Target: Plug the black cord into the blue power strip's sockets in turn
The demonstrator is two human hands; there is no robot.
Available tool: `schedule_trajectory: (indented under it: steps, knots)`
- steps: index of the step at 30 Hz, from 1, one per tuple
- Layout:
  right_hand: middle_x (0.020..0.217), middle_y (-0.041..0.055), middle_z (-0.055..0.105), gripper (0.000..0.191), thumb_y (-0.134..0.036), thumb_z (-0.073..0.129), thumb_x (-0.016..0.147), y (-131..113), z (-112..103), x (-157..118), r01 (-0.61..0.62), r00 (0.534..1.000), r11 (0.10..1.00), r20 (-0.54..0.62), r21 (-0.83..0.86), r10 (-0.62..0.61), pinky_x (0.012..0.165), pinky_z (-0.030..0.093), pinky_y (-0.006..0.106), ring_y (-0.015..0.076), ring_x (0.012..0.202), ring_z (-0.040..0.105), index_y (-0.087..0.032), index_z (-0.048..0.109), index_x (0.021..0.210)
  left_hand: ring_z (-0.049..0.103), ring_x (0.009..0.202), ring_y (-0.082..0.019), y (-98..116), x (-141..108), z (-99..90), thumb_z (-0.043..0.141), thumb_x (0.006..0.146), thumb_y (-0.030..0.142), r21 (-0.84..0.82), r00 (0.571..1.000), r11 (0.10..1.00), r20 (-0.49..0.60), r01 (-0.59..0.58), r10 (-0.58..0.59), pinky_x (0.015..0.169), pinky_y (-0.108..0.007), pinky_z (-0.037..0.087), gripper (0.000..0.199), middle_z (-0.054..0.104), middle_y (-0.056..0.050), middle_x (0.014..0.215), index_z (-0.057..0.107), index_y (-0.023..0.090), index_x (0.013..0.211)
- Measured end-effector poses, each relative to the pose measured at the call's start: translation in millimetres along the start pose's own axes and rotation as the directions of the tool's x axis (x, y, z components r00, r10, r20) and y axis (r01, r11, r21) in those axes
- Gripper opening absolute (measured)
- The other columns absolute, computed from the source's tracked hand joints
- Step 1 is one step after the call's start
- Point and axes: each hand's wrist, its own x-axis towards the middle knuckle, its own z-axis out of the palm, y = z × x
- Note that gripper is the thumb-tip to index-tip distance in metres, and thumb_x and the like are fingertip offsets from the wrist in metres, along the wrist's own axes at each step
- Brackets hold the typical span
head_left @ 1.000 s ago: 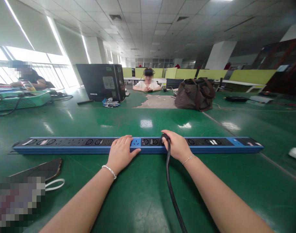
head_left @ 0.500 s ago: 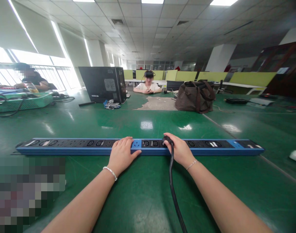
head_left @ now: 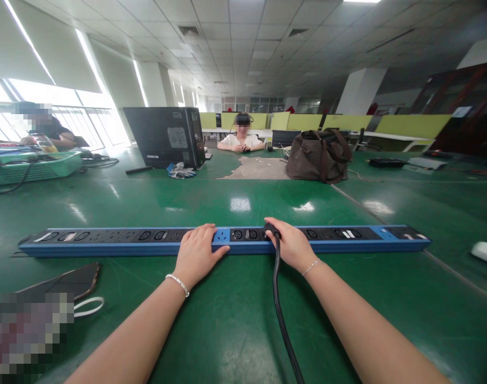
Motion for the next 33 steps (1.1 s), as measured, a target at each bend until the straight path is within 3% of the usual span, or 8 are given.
schedule_trajectory:
  steps: [9, 15, 19, 25, 33]
  knots:
    - [0.118, 0.0085, 0.065, 0.035, -0.019, 0.044, 0.087, -11, 1, -1, 0.108, 0.993, 0.99, 0.047, -0.087, -0.104, 0.093, 0.05, 0.033, 0.0187, 0.106, 0.062, -0.017, 0.059, 0.118, 0.054, 0.114, -0.027, 1, 0, -1.4, 0.054, 0.081, 0.051, 0.009, 1.0, 1.0, 0.01, 0.002, -0.002, 0.097, -0.044, 0.039, 0.048, 0.061, -0.013, 0.123, 0.054, 0.016, 0.114]
    - [0.117, 0.0082, 0.066, 0.034, -0.022, 0.044, 0.088, -10, 10, -12, 0.107, 0.99, 0.982, -0.072, -0.153, -0.119, 0.095, 0.048, 0.034, 0.0192, 0.108, 0.061, -0.016, 0.059, 0.118, 0.055, 0.114, -0.027, 4, 0, -3.2, 0.055, 0.081, 0.049, 0.003, 1.0, 1.0, 0.007, 0.013, -0.013, 0.097, -0.044, 0.04, 0.045, 0.062, -0.012, 0.121, 0.054, 0.016, 0.113]
    - [0.119, 0.0082, 0.065, 0.034, -0.022, 0.044, 0.088, -10, 10, -16, 0.127, 0.987, 0.976, -0.076, -0.178, -0.143, 0.097, 0.046, 0.035, 0.0192, 0.109, 0.06, -0.016, 0.058, 0.119, 0.055, 0.113, -0.027, 4, -1, -3.5, 0.054, 0.081, 0.049, 0.006, 1.0, 1.0, 0.01, 0.016, -0.016, 0.097, -0.045, 0.04, 0.046, 0.062, -0.012, 0.122, 0.054, 0.016, 0.113]
    - [0.11, 0.0074, 0.069, 0.03, -0.025, 0.046, 0.087, -16, 9, -10, 0.052, 0.993, 0.969, -0.094, -0.24, -0.077, 0.094, 0.046, 0.038, 0.0214, 0.104, 0.063, -0.017, 0.063, 0.111, 0.055, 0.114, -0.028, 4, -1, -3.0, 0.055, 0.081, 0.048, -0.001, 1.0, 1.0, 0.003, 0.017, -0.017, 0.096, -0.045, 0.04, 0.045, 0.062, -0.013, 0.122, 0.055, 0.018, 0.114]
    - [0.092, 0.0049, 0.073, 0.027, -0.028, 0.046, 0.086, -22, 4, -2, -0.021, 0.998, 0.954, -0.069, -0.301, 0.001, 0.079, 0.05, 0.03, 0.0185, 0.08, 0.068, -0.021, 0.067, 0.102, 0.055, 0.114, -0.027, 3, -2, -1.3, 0.055, 0.081, 0.048, -0.004, 1.0, 1.0, 0.001, 0.021, -0.021, 0.098, -0.045, 0.039, 0.045, 0.061, -0.013, 0.123, 0.054, 0.017, 0.114]
